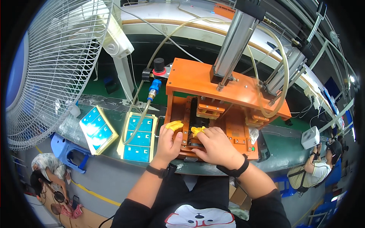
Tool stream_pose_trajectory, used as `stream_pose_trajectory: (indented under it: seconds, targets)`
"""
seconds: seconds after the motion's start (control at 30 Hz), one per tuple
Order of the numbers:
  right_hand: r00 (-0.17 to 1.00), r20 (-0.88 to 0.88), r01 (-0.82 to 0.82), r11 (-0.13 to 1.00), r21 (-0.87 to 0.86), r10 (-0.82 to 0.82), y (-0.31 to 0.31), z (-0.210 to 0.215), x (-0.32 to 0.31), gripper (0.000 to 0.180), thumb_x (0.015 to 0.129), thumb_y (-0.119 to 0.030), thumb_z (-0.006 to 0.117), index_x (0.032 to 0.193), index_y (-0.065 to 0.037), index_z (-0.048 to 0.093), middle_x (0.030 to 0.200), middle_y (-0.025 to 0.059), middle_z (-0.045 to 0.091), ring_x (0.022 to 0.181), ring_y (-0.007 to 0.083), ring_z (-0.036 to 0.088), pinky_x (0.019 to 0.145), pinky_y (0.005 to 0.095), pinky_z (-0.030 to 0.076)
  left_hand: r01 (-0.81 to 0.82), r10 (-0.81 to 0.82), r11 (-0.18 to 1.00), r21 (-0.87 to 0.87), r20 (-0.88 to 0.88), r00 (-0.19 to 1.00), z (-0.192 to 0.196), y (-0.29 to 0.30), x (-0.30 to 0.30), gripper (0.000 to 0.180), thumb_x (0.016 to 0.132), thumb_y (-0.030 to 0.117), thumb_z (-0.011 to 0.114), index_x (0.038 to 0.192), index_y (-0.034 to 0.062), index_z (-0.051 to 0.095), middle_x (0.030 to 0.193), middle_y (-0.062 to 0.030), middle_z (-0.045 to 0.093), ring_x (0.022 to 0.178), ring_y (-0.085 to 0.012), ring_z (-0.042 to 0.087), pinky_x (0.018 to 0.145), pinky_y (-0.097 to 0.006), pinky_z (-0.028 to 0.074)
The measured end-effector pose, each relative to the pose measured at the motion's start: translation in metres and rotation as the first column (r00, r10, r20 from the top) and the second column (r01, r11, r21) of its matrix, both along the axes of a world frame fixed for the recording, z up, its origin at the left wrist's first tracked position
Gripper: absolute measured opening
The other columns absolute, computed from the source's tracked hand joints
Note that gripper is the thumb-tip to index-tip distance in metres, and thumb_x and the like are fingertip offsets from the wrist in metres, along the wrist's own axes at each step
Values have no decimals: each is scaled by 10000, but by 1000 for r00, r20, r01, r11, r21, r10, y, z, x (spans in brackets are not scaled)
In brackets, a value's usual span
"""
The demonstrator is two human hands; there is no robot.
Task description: The person unpacks a stack of yellow foam pads from a plastic bag, then repeatedly places a pad into an orange press machine, activates the press, and removes the pad. The person handles the pads one at a time and stacks the processed pads on the table.
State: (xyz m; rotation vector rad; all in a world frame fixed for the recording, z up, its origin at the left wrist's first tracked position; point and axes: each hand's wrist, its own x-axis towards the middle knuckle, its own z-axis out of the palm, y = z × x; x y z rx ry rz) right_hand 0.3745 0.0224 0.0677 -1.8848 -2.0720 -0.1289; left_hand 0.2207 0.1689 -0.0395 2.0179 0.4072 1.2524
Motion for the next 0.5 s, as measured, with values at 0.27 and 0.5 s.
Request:
stream_pose_trajectory:
  seconds: [0.27,0.5]
  targets:
    - [995,21,-100,972,213,98,-7,4,2,468,833,-306,830,1177,-33,668,1106,191,680,1102,409,656,967,500,498,-93,94,995,21,-46,995,7,-1,-14,218,978,114,676,1156,-5,715,1193,-184,718,1139,-394,629,1017,-467,491]
    - [895,-364,-175,953,247,258,-73,-45,-62,342,788,-195,866,1060,-39,729,1142,161,673,1034,369,652,884,439,526,16,69,956,292,-277,958,-17,4,-70,400,894,177,763,1253,14,699,1244,-157,717,1291,-403,608,1089,-485,459]
